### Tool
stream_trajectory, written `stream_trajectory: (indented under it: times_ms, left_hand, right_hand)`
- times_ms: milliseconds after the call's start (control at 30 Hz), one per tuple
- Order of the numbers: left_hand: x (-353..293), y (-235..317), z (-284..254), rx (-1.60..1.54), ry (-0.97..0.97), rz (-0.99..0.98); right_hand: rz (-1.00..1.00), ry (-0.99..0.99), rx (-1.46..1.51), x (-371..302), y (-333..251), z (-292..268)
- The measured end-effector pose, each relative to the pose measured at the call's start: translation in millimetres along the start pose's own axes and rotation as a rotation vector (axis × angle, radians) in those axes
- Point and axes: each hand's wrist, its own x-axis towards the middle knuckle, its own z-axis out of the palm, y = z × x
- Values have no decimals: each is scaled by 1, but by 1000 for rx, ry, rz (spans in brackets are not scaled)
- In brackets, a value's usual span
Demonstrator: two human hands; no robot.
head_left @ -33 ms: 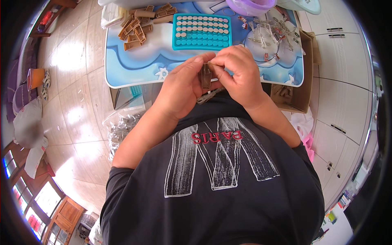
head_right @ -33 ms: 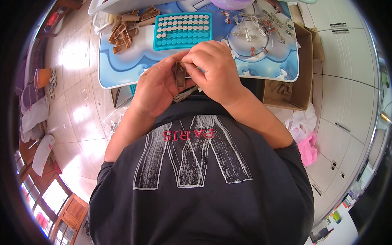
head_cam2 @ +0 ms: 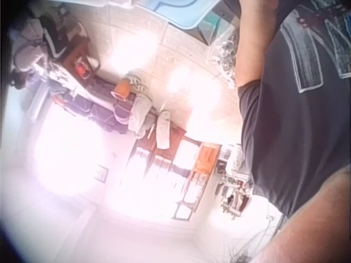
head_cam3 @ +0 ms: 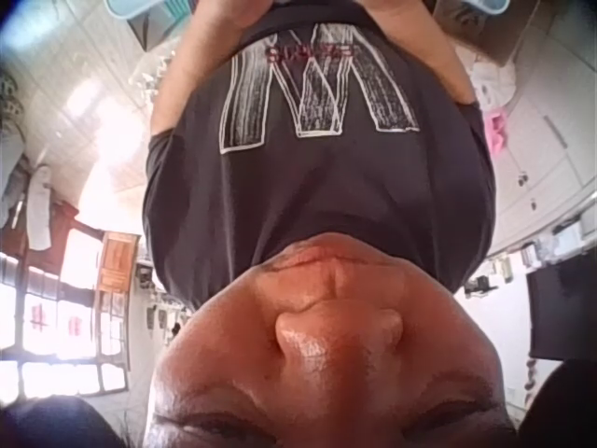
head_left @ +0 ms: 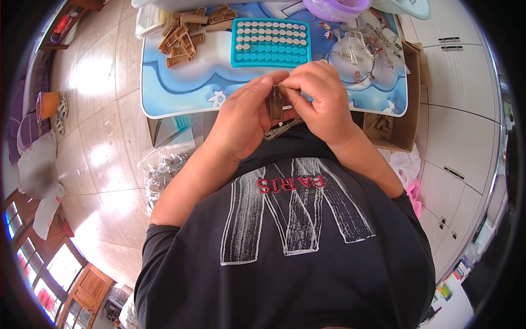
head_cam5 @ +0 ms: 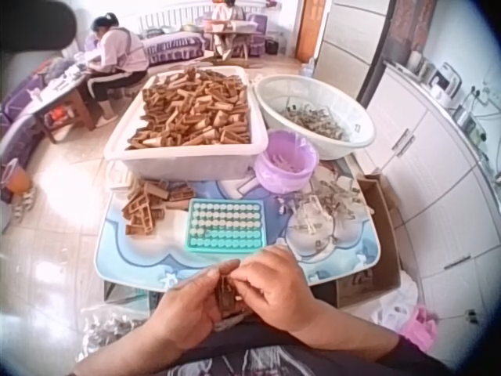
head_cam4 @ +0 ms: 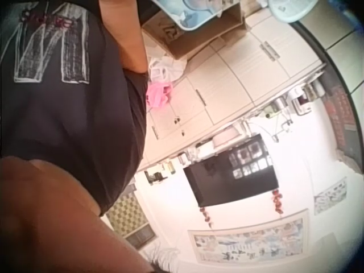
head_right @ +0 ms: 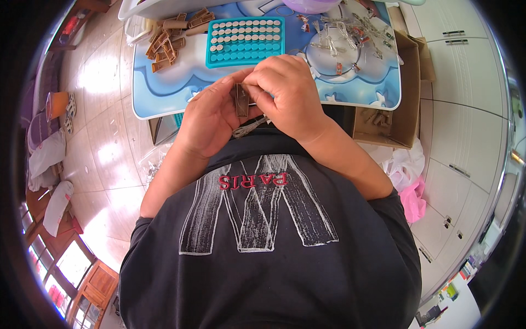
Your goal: The person assembles small components by hand, inserting wires and metal connectors into a plastic housing.
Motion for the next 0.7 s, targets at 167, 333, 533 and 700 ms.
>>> stream_trajectory:
  times_ms: [167,333,533,700]
  left_hand:
    - [0,-2,-2,-6,13,5]
    - [0,-3,-3,69,62,8]
    - [1,-4,-3,100,60,-8]
    - [2,-2,0,93,78,42]
  right_hand:
    - [-42,-32,-76,2,-3,-2]
    - [-39,-42,-96,0,-4,-1]
    - [-49,-35,-87,1,-5,-1]
    - [80,2,76,-5,-8,2]
